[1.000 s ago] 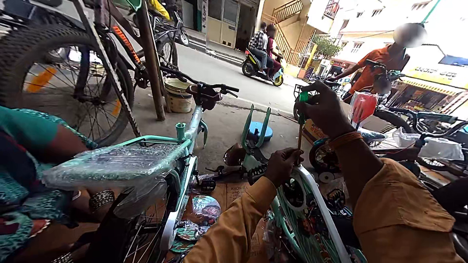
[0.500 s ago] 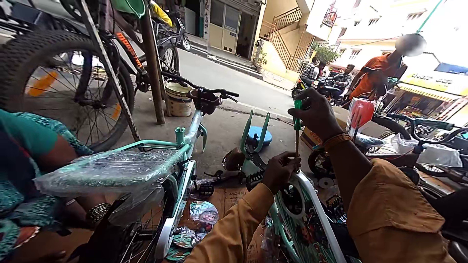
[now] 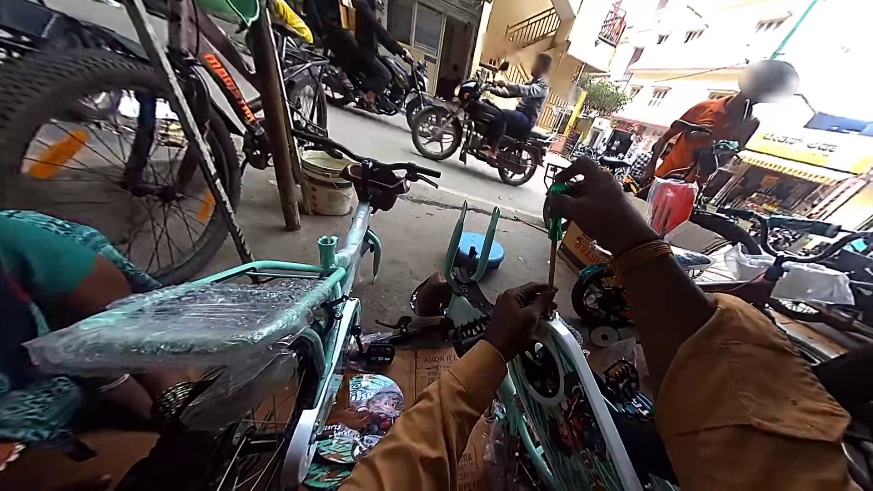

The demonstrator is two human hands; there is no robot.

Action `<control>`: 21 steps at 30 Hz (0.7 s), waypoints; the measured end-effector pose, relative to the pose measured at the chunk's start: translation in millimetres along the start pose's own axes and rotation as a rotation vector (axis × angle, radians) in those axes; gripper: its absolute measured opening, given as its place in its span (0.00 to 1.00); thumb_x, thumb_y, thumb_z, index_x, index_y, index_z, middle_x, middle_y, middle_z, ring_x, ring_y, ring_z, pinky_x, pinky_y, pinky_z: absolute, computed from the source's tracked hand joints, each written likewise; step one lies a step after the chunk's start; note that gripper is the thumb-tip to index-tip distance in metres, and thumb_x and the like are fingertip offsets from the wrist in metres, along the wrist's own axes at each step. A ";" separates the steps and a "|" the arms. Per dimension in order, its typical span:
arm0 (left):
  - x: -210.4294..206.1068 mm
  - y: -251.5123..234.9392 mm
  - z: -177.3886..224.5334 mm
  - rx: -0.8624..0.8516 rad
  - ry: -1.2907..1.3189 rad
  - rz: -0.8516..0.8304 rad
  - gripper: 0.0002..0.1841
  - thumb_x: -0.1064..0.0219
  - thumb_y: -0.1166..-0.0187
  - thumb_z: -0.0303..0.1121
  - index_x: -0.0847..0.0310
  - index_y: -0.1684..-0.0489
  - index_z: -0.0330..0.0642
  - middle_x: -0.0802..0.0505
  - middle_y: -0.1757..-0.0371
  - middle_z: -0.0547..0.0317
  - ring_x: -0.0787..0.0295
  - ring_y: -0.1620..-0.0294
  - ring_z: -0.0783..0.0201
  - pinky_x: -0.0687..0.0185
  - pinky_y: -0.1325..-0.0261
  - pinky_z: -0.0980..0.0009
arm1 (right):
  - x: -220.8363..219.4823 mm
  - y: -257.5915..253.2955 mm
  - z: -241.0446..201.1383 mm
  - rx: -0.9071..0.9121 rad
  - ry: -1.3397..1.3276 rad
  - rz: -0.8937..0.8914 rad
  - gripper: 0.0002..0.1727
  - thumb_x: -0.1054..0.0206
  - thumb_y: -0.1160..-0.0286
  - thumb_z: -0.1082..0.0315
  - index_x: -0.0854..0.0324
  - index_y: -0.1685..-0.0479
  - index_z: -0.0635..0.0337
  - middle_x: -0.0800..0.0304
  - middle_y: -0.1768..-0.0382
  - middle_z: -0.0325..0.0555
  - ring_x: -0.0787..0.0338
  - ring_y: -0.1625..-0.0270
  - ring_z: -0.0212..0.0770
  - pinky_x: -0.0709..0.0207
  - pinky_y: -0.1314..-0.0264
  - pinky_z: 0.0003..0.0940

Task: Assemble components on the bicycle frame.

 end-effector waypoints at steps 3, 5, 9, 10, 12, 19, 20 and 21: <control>0.3 -3.8 0.6 -0.018 -0.009 0.025 0.16 0.36 0.12 0.43 0.12 0.37 0.47 0.04 0.59 0.55 0.07 0.65 0.62 0.09 0.57 0.60 | 6.1 -4.2 -7.6 0.000 0.128 0.055 0.20 0.21 0.37 0.69 0.20 0.45 0.57 0.06 0.67 0.48 0.06 0.69 0.45 0.11 0.62 0.50; 0.7 -6.1 -1.2 -0.008 0.008 0.028 0.16 0.36 0.13 0.43 0.12 0.38 0.46 0.04 0.59 0.55 0.06 0.65 0.62 0.09 0.55 0.61 | 1.9 -7.8 -8.6 0.012 0.165 0.045 0.20 0.20 0.37 0.67 0.19 0.45 0.56 0.07 0.67 0.48 0.07 0.70 0.45 0.12 0.63 0.51; 7.5 -11.4 -5.6 0.002 0.026 0.056 0.14 0.34 0.14 0.42 0.09 0.44 0.45 0.03 0.60 0.58 0.06 0.60 0.63 0.09 0.49 0.62 | -11.6 -13.4 -4.1 0.021 -0.097 0.005 0.17 0.27 0.23 0.60 0.21 0.43 0.61 0.06 0.60 0.51 0.04 0.62 0.46 0.07 0.55 0.48; 5.9 -12.8 -4.3 -0.012 0.011 0.063 0.13 0.34 0.14 0.41 0.08 0.46 0.45 0.03 0.60 0.59 0.06 0.58 0.64 0.09 0.47 0.63 | -8.8 -14.2 -5.5 0.032 -0.189 0.042 0.15 0.29 0.21 0.60 0.19 0.48 0.63 0.06 0.61 0.51 0.04 0.61 0.45 0.08 0.55 0.46; -5.1 -8.1 -4.5 -0.050 -0.086 0.035 0.14 0.38 0.12 0.42 0.11 0.44 0.45 0.04 0.53 0.61 0.07 0.50 0.66 0.11 0.41 0.63 | -9.4 -12.0 -5.0 0.048 -0.362 0.073 0.13 0.32 0.19 0.63 0.19 0.53 0.67 0.07 0.64 0.52 0.06 0.63 0.44 0.10 0.56 0.44; -26.7 11.5 -11.7 -0.070 -0.383 -0.262 0.60 0.17 0.49 0.64 0.43 0.12 0.43 0.18 0.25 0.58 0.23 0.24 0.59 0.25 0.22 0.56 | -59.2 -20.4 12.0 -0.024 -0.901 -0.175 0.12 0.49 0.16 0.63 0.25 0.47 0.58 0.21 0.76 0.38 0.17 0.74 0.35 0.15 0.64 0.36; -26.3 10.2 -11.0 -0.046 -0.388 -0.285 0.61 0.15 0.51 0.63 0.43 0.12 0.45 0.18 0.26 0.59 0.22 0.25 0.61 0.24 0.23 0.58 | -63.6 -20.8 12.6 -0.013 -0.910 -0.215 0.13 0.49 0.17 0.65 0.23 0.45 0.58 0.22 0.76 0.37 0.19 0.76 0.34 0.17 0.67 0.33; -26.4 8.4 -8.8 -0.025 -0.393 -0.294 0.60 0.14 0.51 0.60 0.42 0.13 0.45 0.17 0.27 0.58 0.21 0.27 0.61 0.22 0.25 0.58 | -66.1 -20.6 12.2 0.007 -0.909 -0.246 0.13 0.49 0.18 0.66 0.23 0.44 0.58 0.25 0.77 0.36 0.23 0.78 0.32 0.21 0.71 0.30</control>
Point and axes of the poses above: each hand's wrist, its own y-axis away from the middle knuckle, its own x-axis out of the back of the hand, z = x × y, the point moved 9 cm from there along -y, towards the middle knuckle
